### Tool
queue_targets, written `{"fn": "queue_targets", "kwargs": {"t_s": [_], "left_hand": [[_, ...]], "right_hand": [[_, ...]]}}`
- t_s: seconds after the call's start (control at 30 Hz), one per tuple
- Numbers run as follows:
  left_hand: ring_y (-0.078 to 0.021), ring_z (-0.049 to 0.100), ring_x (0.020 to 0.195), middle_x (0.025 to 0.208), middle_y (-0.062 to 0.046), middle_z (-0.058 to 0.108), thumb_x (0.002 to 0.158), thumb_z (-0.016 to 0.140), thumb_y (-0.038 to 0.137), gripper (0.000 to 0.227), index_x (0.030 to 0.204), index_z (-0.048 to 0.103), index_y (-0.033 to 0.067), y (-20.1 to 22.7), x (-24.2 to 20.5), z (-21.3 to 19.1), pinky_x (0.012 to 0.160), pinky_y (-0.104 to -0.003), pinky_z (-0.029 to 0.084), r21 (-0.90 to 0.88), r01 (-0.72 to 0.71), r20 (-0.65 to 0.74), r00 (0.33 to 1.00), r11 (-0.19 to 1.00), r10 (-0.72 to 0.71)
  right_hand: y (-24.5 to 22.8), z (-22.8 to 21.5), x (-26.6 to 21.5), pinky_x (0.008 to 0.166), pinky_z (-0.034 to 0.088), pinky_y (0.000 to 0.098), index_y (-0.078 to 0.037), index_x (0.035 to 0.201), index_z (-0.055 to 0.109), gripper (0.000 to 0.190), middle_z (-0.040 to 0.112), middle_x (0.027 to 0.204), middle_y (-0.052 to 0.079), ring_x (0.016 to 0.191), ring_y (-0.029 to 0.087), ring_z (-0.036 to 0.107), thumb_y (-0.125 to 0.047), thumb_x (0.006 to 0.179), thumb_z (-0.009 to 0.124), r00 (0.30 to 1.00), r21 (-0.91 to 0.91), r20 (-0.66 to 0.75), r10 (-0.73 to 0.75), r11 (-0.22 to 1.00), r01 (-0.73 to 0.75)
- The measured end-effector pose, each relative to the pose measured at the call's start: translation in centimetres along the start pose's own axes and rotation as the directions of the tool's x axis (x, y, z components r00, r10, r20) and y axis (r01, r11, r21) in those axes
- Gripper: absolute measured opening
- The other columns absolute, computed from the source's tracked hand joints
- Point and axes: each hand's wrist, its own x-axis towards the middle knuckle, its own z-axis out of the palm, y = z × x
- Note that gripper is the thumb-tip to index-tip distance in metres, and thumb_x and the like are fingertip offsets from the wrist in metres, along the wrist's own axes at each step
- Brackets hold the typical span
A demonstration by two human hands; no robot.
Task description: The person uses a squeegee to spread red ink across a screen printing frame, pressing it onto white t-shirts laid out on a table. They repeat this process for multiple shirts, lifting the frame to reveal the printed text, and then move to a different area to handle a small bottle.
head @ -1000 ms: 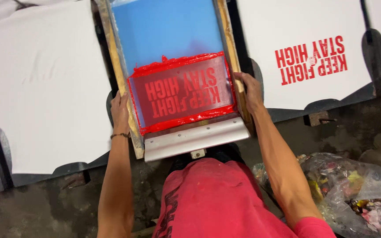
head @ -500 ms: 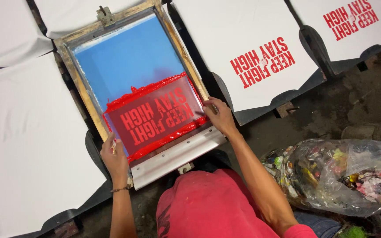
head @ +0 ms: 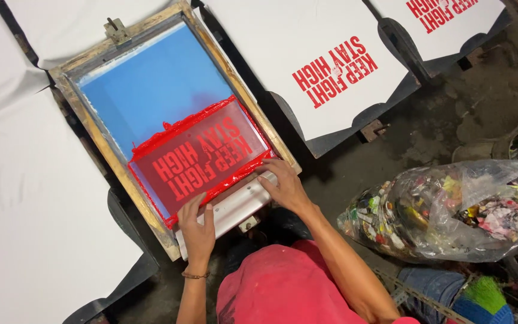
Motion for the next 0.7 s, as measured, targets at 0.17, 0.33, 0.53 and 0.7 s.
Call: {"fn": "queue_targets", "kwargs": {"t_s": [0.17,0.33,0.53,0.7], "left_hand": [[-0.0313,0.056,0.121,0.125,-0.010,0.068,0.100,0.060,0.024,0.033,0.130,0.070,0.0119,0.2,-1.2,-0.3,0.107,-0.045,0.041,0.052,-0.021,0.045,0.999,0.998,0.018],[-0.0304,0.054,0.123,0.131,-0.011,0.066,0.101,0.057,0.030,0.039,0.133,0.067,0.0118,-3.2,-1.1,-0.9,0.107,-0.048,0.039,0.181,0.020,0.005,1.000,0.983,-0.021],[-0.0488,0.040,0.134,0.149,-0.027,0.046,0.097,0.055,0.032,0.066,0.149,0.049,-0.0079,-11.8,-1.8,-2.1,0.106,-0.063,0.032,0.373,0.392,-0.394,0.887,0.841,-0.239],[-0.0563,0.044,0.133,0.147,-0.034,0.043,0.106,0.048,0.038,0.066,0.156,0.038,-0.0056,-8.2,-2.2,-4.0,0.107,-0.065,0.039,-0.086,0.594,-0.231,0.769,0.800,-0.596]], "right_hand": [[0.3,0.4,-0.6,0.101,0.045,0.0480,-0.019,0.120,0.072,0.028,0.067,0.131,0.009,0.125,0.033,0.058,-0.031,0.095,0.067,0.996,-0.067,0.092,-0.013,0.998,0.019],[3.4,0.5,0.7,0.107,0.040,0.0470,-0.016,0.120,0.072,0.030,0.066,0.134,0.009,0.128,0.030,0.056,-0.032,0.096,0.063,0.992,-0.087,0.099,-0.081,0.992,0.090],[10.4,1.3,4.1,0.107,0.041,0.0483,-0.014,0.121,0.074,0.039,0.058,0.142,0.024,0.126,0.042,0.055,-0.036,0.089,0.072,0.998,-0.203,0.012,-0.056,0.977,0.058],[11.0,0.2,5.3,0.102,0.050,0.0559,-0.029,0.120,0.075,0.035,0.065,0.138,0.016,0.125,0.045,0.060,-0.045,0.089,0.073,0.927,-0.084,0.100,0.362,0.931,-0.355]]}}
